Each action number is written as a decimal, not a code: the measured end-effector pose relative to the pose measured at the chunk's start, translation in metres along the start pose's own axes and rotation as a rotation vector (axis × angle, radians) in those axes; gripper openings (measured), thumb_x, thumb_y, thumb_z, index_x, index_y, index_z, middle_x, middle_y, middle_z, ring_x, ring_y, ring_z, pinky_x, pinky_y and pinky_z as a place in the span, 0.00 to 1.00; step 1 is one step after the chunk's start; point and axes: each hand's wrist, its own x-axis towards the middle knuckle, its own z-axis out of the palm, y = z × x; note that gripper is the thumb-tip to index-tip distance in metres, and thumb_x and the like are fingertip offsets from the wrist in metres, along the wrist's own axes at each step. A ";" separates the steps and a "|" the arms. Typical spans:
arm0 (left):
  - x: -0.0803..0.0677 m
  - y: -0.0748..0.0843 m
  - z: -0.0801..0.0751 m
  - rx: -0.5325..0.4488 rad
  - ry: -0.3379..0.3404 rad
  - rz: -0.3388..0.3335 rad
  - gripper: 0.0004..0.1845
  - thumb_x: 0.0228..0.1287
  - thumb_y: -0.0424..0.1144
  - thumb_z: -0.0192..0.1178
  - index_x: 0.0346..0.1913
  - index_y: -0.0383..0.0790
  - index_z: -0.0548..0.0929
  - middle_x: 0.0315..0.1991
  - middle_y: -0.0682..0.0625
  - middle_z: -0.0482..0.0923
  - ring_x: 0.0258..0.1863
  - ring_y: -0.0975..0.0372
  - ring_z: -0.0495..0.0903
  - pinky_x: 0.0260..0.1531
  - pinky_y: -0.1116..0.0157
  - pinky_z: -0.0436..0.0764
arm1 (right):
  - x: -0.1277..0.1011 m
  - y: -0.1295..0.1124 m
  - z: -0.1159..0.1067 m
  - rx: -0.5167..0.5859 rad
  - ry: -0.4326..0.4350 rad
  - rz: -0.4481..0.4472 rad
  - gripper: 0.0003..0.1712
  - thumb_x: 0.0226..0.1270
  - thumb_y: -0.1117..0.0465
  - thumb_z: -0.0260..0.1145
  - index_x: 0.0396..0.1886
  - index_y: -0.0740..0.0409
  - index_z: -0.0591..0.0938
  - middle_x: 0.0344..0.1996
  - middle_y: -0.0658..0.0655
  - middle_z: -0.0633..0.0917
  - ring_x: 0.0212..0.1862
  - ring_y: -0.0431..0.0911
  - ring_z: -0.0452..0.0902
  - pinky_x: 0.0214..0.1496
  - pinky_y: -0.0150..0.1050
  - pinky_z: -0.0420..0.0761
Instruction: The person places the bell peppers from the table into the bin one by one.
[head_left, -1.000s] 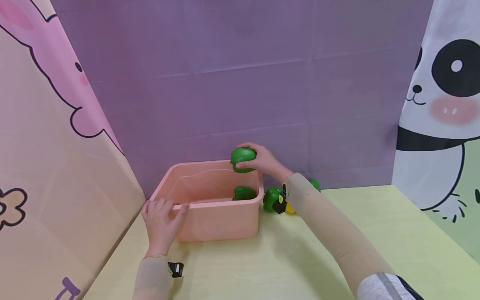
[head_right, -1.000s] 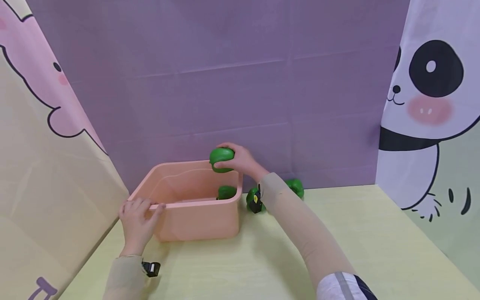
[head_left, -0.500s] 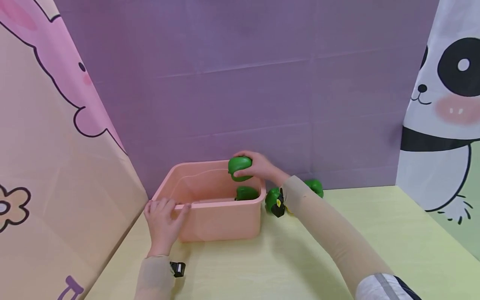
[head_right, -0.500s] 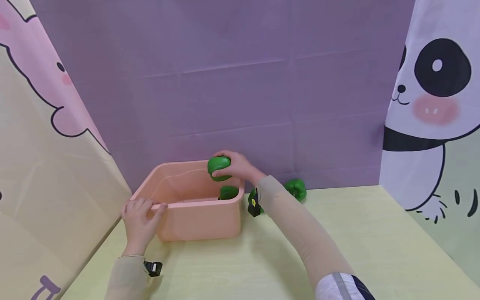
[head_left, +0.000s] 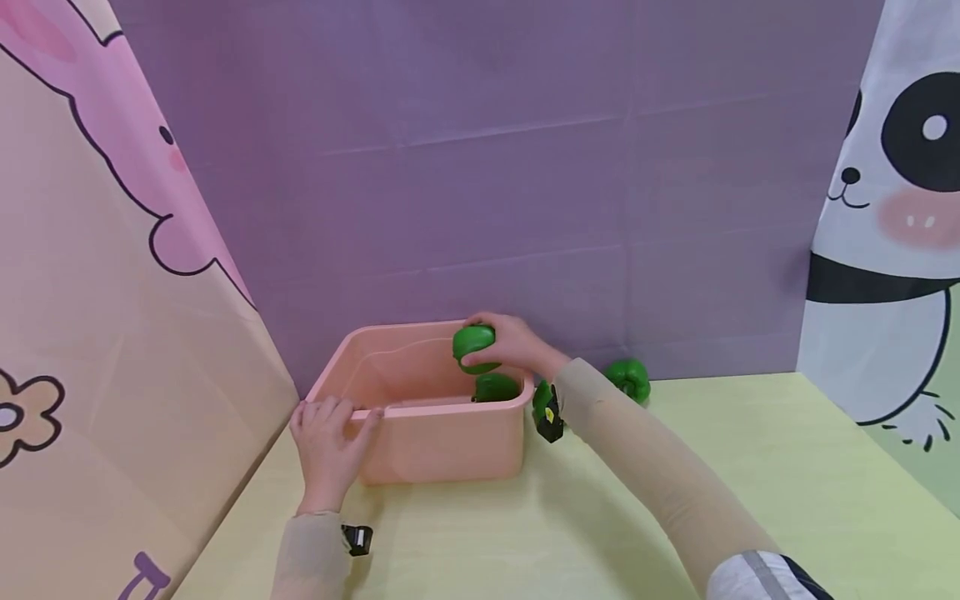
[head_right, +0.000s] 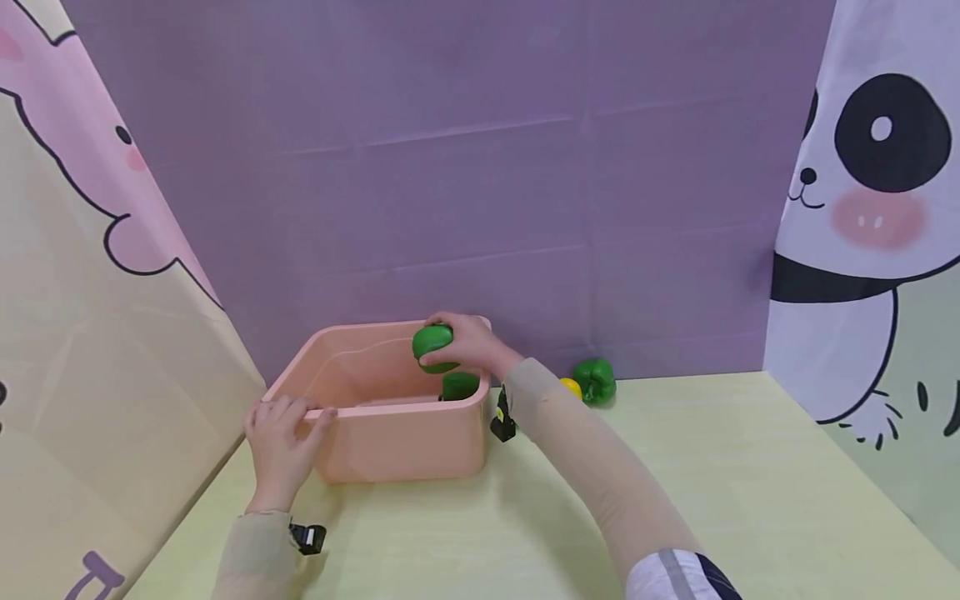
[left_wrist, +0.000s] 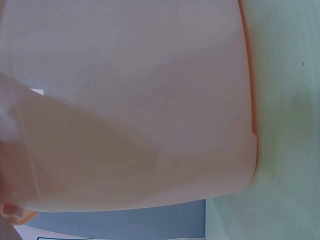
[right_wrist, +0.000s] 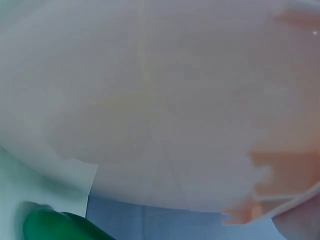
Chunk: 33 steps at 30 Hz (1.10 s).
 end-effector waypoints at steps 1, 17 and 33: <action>0.000 0.000 0.000 0.000 0.002 0.001 0.19 0.62 0.55 0.61 0.31 0.40 0.80 0.29 0.46 0.76 0.39 0.48 0.69 0.63 0.40 0.48 | 0.000 0.000 0.001 -0.003 0.003 0.003 0.35 0.49 0.49 0.78 0.59 0.47 0.77 0.46 0.51 0.81 0.43 0.47 0.76 0.44 0.41 0.77; -0.003 -0.001 -0.004 -0.007 0.023 0.015 0.21 0.62 0.56 0.58 0.31 0.39 0.80 0.31 0.45 0.76 0.39 0.47 0.69 0.62 0.39 0.48 | -0.001 -0.007 0.012 0.016 -0.056 -0.017 0.28 0.53 0.52 0.77 0.54 0.47 0.78 0.44 0.48 0.80 0.42 0.44 0.76 0.42 0.35 0.79; -0.004 -0.001 -0.007 -0.006 0.023 0.019 0.23 0.64 0.59 0.57 0.31 0.39 0.80 0.29 0.45 0.75 0.38 0.47 0.69 0.61 0.38 0.49 | -0.005 -0.012 0.014 -0.281 -0.258 -0.012 0.26 0.53 0.44 0.73 0.52 0.44 0.79 0.37 0.43 0.80 0.38 0.41 0.75 0.41 0.35 0.75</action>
